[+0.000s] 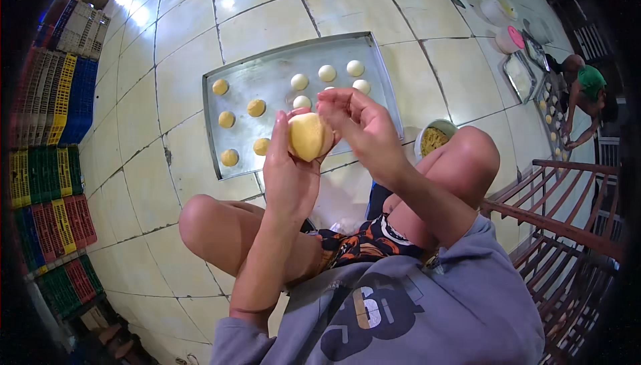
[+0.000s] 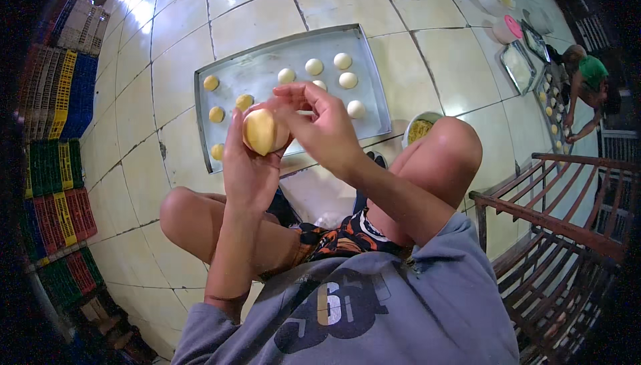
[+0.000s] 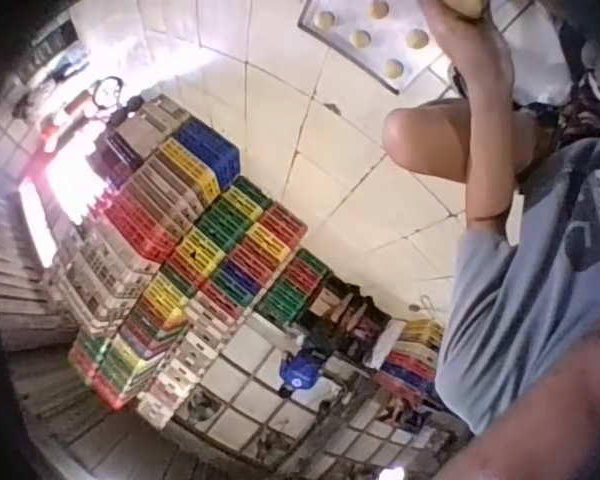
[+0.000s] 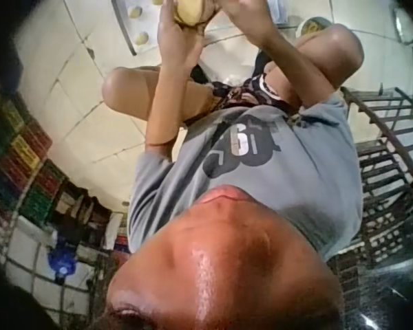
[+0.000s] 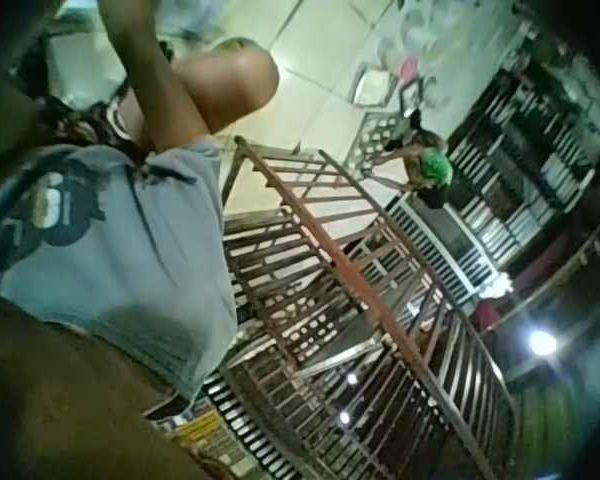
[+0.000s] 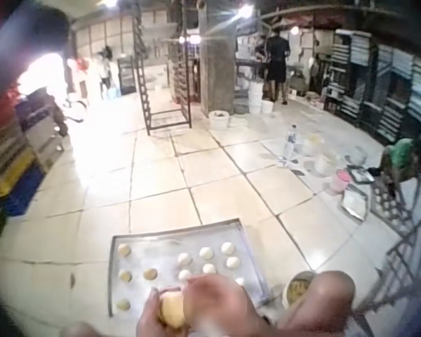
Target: Shaping pieces of dough into small round balls and arranging them on a metal baking tray.
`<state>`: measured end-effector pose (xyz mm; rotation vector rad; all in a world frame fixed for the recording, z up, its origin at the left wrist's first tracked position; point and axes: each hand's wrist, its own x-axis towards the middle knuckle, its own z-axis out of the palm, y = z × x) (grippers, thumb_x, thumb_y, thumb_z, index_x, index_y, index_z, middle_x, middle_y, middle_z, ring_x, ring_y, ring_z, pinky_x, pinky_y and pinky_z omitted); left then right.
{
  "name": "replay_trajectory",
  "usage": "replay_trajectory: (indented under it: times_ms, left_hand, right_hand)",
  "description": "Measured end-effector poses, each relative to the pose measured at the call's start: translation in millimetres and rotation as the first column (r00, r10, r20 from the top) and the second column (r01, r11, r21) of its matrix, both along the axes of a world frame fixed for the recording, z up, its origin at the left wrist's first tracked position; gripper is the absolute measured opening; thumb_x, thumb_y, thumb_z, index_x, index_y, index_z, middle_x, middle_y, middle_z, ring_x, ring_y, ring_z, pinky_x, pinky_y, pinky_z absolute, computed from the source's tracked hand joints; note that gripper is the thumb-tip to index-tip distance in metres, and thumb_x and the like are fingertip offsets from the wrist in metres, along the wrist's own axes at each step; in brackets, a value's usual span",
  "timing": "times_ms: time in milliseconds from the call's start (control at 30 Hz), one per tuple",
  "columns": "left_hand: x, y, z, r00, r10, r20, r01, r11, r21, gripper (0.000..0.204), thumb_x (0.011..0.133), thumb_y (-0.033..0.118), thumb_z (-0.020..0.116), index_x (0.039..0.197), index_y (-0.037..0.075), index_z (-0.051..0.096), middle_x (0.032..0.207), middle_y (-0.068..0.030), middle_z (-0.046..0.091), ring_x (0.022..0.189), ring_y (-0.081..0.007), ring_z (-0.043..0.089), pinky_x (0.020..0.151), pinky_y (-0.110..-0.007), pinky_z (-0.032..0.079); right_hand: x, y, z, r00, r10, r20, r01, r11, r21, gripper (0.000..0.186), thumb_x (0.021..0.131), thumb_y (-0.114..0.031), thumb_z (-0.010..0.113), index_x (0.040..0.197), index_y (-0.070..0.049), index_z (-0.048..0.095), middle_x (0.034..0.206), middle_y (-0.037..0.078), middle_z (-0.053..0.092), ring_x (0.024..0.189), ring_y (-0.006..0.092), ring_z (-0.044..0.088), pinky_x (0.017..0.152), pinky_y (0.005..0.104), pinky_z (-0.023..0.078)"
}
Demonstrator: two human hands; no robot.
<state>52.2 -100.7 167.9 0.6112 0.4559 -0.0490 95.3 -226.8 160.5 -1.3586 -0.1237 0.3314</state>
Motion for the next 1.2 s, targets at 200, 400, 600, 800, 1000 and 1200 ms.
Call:
replay_trajectory:
  times_ms: [200,400,600,800,1000,1200]
  left_hand:
    - [-1.1,-1.2,-4.4,0.999,0.0,0.053,-0.003,0.998,0.064,0.032,0.102,0.031,0.046,0.116,0.004,0.055,0.115,-0.0113,0.057,0.107,-0.0181,0.058,0.094,-0.034,0.049]
    - [3.6,-4.0,-0.1,0.991,0.127,0.035,-0.124,0.988,-0.088,0.034,0.102,0.03,0.047,0.119,0.001,0.05,0.116,-0.0121,0.055,0.105,-0.02,0.056,0.091,-0.032,0.05]
    - [0.7,3.5,-14.5,0.999,0.006,-0.046,-0.002,0.997,0.081,0.035,0.101,0.032,0.047,0.12,0.002,0.052,0.111,-0.0107,0.06,0.102,-0.021,0.06,0.089,-0.031,0.051]
    - [1.4,-0.3,-5.8,0.995,-0.074,-0.061,0.081,0.988,0.13,0.036,0.102,0.031,0.044,0.115,-0.001,0.055,0.104,-0.0111,0.061,0.09,-0.0179,0.062,0.079,-0.027,0.052]
    - [-1.9,-0.4,-17.4,0.995,-0.092,-0.023,0.095,0.956,0.278,0.036,0.102,0.03,0.044,0.11,-0.002,0.059,0.099,-0.0121,0.063,0.089,-0.0166,0.062,0.076,-0.026,0.052]
    - [-0.4,-3.8,5.4,0.998,-0.063,-0.021,0.064,0.995,0.075,0.035,0.102,0.028,0.044,0.111,-0.002,0.058,0.099,-0.0125,0.063,0.089,-0.0172,0.062,0.076,-0.026,0.052]
  right_hand:
    - [-1.2,6.4,-7.5,0.999,-0.041,-0.007,0.041,0.999,0.022,0.029,0.089,-0.016,0.066,0.112,0.0,0.06,0.1,0.008,0.064,0.091,0.012,0.059,0.081,0.0242,0.048]
    - [-3.1,5.1,-8.0,0.989,-0.143,0.029,0.142,0.99,0.011,0.024,0.096,-0.012,0.057,0.118,-0.001,0.058,0.108,0.008,0.063,0.093,0.0113,0.058,0.081,0.0233,0.048]
    - [0.3,1.7,-6.4,0.994,-0.077,0.081,0.073,0.996,0.052,0.023,0.096,-0.008,0.057,0.118,-0.002,0.058,0.109,0.009,0.063,0.094,0.011,0.058,0.08,0.023,0.047]
    - [-5.2,-0.7,3.9,0.958,0.082,0.276,-0.021,0.976,-0.216,0.027,0.092,-0.009,0.063,0.118,-0.003,0.058,0.108,0.009,0.063,0.095,0.0117,0.059,0.08,0.0244,0.047]
    - [1.4,-0.2,-2.9,0.985,0.021,0.17,0.019,0.973,-0.23,0.037,0.083,-0.019,0.074,0.112,-0.002,0.061,0.098,0.007,0.065,0.091,0.0138,0.061,0.08,0.0269,0.049]
    - [2.8,-1.6,-5.0,0.983,0.002,-0.184,0.012,0.997,0.073,0.042,0.082,-0.017,0.075,0.118,-0.004,0.058,0.105,0.007,0.064,0.094,0.0124,0.06,0.082,0.0272,0.047]
